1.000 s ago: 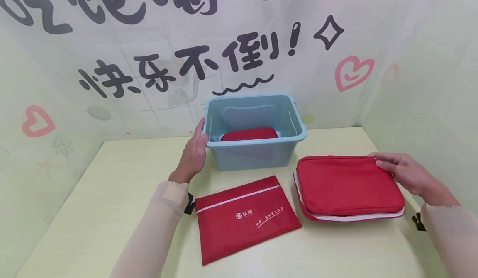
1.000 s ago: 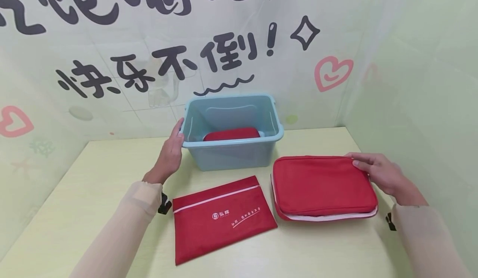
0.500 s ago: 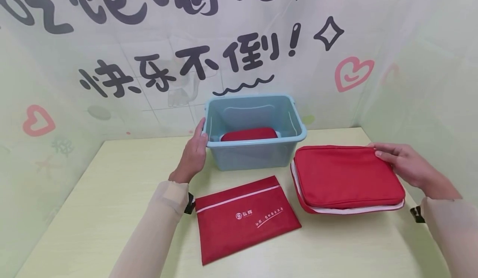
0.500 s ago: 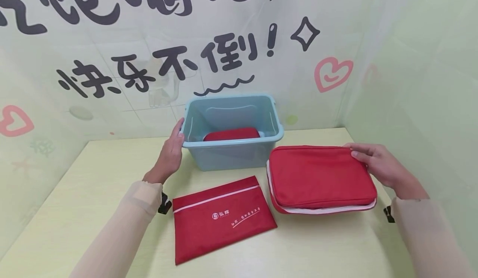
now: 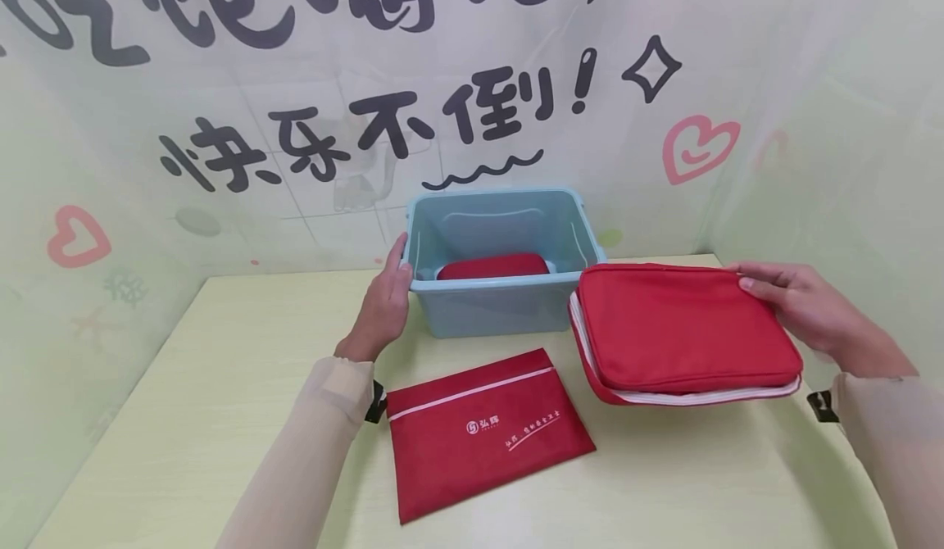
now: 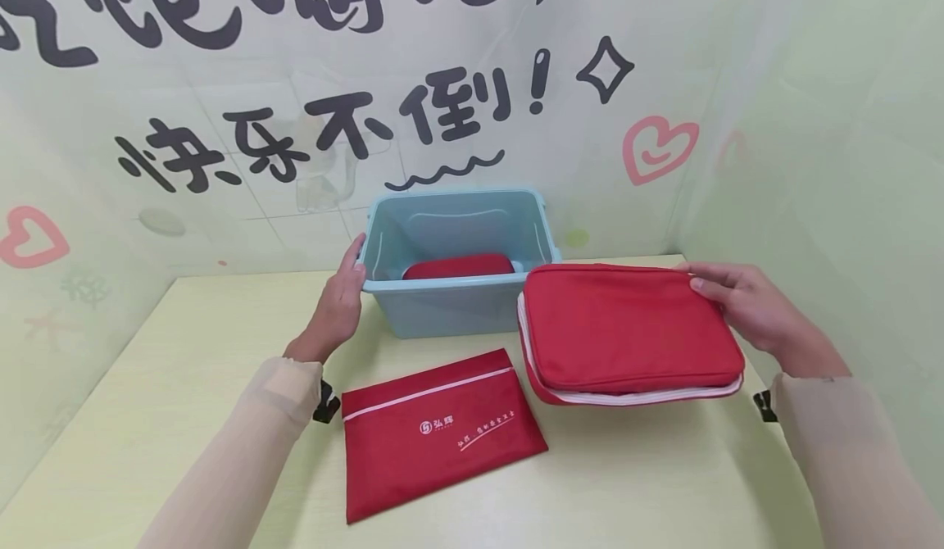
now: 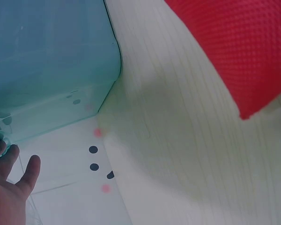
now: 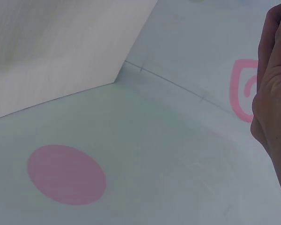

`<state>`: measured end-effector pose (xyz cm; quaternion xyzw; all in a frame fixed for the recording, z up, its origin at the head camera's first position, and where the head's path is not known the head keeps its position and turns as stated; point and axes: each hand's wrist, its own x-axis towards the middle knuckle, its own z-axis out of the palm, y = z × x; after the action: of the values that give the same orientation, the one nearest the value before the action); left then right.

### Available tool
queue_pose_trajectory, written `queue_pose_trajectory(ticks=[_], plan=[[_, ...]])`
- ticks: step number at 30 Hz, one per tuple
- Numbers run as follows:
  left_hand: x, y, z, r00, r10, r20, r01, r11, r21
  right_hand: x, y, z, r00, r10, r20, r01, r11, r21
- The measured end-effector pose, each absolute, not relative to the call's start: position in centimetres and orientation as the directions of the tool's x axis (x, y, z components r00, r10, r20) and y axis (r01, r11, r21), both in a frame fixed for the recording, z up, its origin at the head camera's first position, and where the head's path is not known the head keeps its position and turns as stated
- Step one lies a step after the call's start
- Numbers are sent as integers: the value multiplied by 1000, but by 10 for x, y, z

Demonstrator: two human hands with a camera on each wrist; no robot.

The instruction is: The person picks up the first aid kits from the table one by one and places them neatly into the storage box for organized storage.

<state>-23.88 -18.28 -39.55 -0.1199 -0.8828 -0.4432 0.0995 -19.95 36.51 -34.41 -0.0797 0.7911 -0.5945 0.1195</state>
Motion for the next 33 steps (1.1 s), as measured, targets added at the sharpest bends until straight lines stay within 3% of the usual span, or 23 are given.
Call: queue_pose_trajectory(ticks=[4, 13, 33], plan=[[-239, -182, -395, -950, 127, 286, 305, 578, 757, -203, 361, -337, -960, -258, -112, 32, 296, -955], [-240, -182, -395, -950, 126, 287, 306, 569, 763, -214, 348, -326, -944, -322, -75, 20, 172, -985], [-241, -183, -398, -948, 121, 294, 310, 562, 767, -244, 290, -296, -974, -166, -152, 99, 288, -953]])
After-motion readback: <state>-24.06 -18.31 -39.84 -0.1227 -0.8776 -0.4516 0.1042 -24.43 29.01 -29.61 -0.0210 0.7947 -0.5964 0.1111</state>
